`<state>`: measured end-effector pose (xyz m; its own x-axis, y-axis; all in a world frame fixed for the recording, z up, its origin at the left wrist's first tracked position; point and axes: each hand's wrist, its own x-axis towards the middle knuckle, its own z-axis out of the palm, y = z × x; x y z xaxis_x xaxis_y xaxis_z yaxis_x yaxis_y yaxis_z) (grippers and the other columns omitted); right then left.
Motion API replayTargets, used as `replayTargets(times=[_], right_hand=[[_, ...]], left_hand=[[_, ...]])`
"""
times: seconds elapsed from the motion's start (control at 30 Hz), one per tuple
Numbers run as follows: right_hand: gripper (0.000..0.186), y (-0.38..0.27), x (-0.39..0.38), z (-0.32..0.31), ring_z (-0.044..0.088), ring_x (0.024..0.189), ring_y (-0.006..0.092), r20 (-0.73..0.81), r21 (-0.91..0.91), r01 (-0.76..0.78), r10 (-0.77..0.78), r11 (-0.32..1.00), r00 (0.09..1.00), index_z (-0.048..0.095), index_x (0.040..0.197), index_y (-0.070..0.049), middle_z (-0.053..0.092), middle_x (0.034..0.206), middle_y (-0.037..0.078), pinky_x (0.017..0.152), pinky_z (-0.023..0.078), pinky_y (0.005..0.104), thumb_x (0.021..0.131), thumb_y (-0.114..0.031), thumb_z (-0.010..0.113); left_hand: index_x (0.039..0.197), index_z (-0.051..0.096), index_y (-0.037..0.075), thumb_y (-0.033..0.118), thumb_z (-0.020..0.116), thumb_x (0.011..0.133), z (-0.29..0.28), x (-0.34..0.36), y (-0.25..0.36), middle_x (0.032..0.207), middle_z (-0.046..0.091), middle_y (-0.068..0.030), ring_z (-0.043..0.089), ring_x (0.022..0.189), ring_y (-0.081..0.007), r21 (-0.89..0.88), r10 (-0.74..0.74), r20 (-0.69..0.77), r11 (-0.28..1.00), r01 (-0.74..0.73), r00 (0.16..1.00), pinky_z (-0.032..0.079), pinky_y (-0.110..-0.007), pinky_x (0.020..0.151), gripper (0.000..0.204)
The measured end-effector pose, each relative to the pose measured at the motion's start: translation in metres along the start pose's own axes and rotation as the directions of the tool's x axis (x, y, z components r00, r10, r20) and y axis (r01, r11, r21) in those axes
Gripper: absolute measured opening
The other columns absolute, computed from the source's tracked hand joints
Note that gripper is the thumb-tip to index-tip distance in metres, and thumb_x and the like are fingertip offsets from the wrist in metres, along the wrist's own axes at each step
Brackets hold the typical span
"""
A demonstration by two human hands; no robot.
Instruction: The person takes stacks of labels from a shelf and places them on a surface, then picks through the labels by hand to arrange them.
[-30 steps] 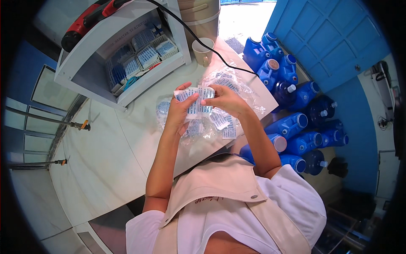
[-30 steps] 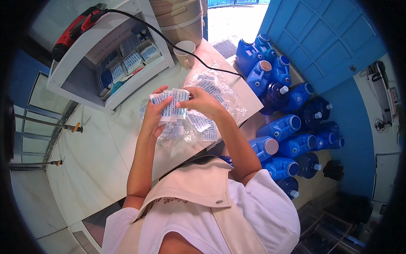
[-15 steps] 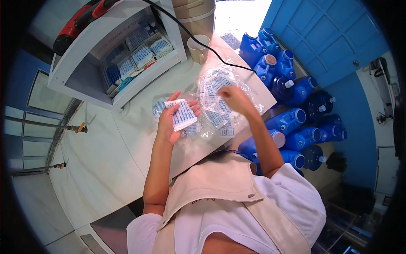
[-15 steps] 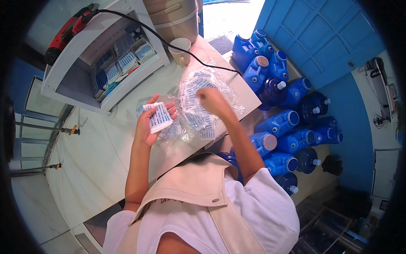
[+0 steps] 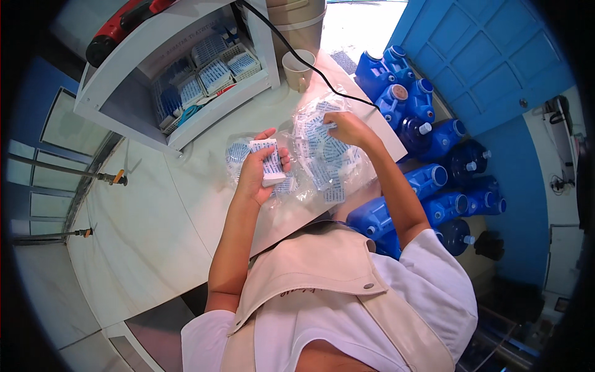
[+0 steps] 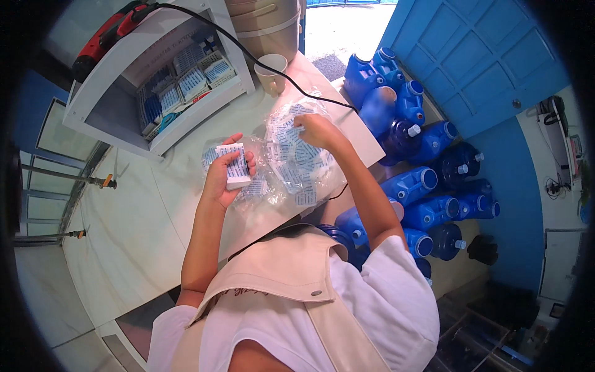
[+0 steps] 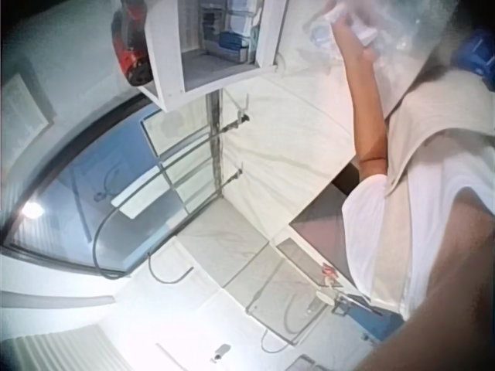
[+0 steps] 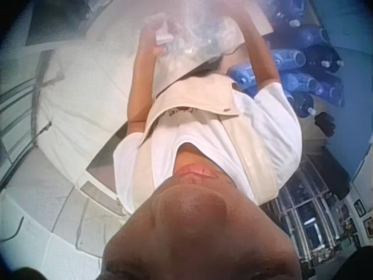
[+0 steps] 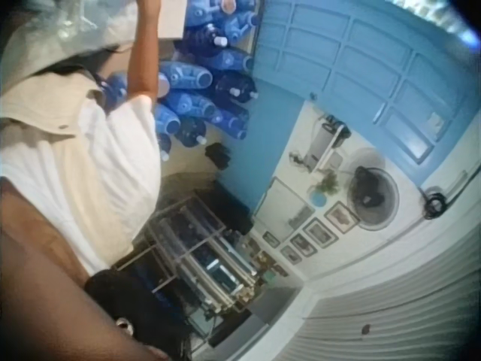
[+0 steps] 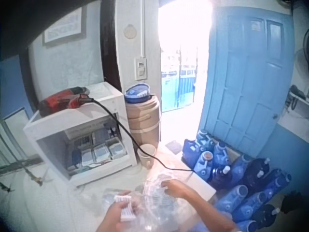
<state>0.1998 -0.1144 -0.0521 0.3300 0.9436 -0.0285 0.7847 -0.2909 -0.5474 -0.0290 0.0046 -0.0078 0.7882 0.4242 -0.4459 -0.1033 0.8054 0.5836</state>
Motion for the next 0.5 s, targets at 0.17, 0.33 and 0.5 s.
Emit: replayTargets(times=[0.17, 0.33, 0.5], right_hand=[[0.023, -0.022, -0.017, -0.012, 0.061, 0.084, 0.0331, -0.134, 0.284, -0.097, 0.139, 0.954, 0.981, 0.063, 0.095, -0.001, 0.064, 0.090, 0.019, 0.076, 0.047, 0.0365, 0.073, -0.008, 0.062], [0.020, -0.007, -0.023, 0.003, 0.062, 0.079, 0.0252, -0.273, 0.383, -0.099, 0.215, 0.918, 0.938, 0.063, 0.095, 0.000, 0.065, 0.084, 0.016, 0.071, 0.046, 0.0319, 0.076, -0.007, 0.061], [0.015, 0.002, -0.030, 0.007, 0.060, 0.076, 0.0130, -0.306, 0.804, -0.022, 0.445, 0.594, 0.842, 0.062, 0.094, 0.002, 0.064, 0.082, 0.008, 0.067, 0.046, 0.0249, 0.080, -0.006, 0.060]], left_hand=[[0.127, 0.035, 0.014, 0.001, 0.047, 0.084, 0.005, 0.013, -0.007, 0.084, 0.059, -0.0146, 0.060, 0.066, -0.0184, 0.094, 0.043, -0.052, 0.995, -0.038, 0.998, 0.050, -0.028, 0.054, 0.047], [0.133, 0.027, 0.015, -0.002, 0.047, 0.083, 0.015, 0.031, -0.036, 0.101, 0.056, -0.0164, 0.062, 0.075, -0.0216, 0.281, 0.009, 0.015, 0.959, -0.013, 1.000, 0.051, -0.028, 0.055, 0.056], [0.137, 0.022, 0.016, 0.000, 0.048, 0.083, 0.014, 0.034, -0.044, 0.105, 0.055, -0.0159, 0.062, 0.076, -0.0218, 0.362, 0.017, -0.054, 0.932, 0.004, 0.998, 0.051, -0.025, 0.054, 0.062]])
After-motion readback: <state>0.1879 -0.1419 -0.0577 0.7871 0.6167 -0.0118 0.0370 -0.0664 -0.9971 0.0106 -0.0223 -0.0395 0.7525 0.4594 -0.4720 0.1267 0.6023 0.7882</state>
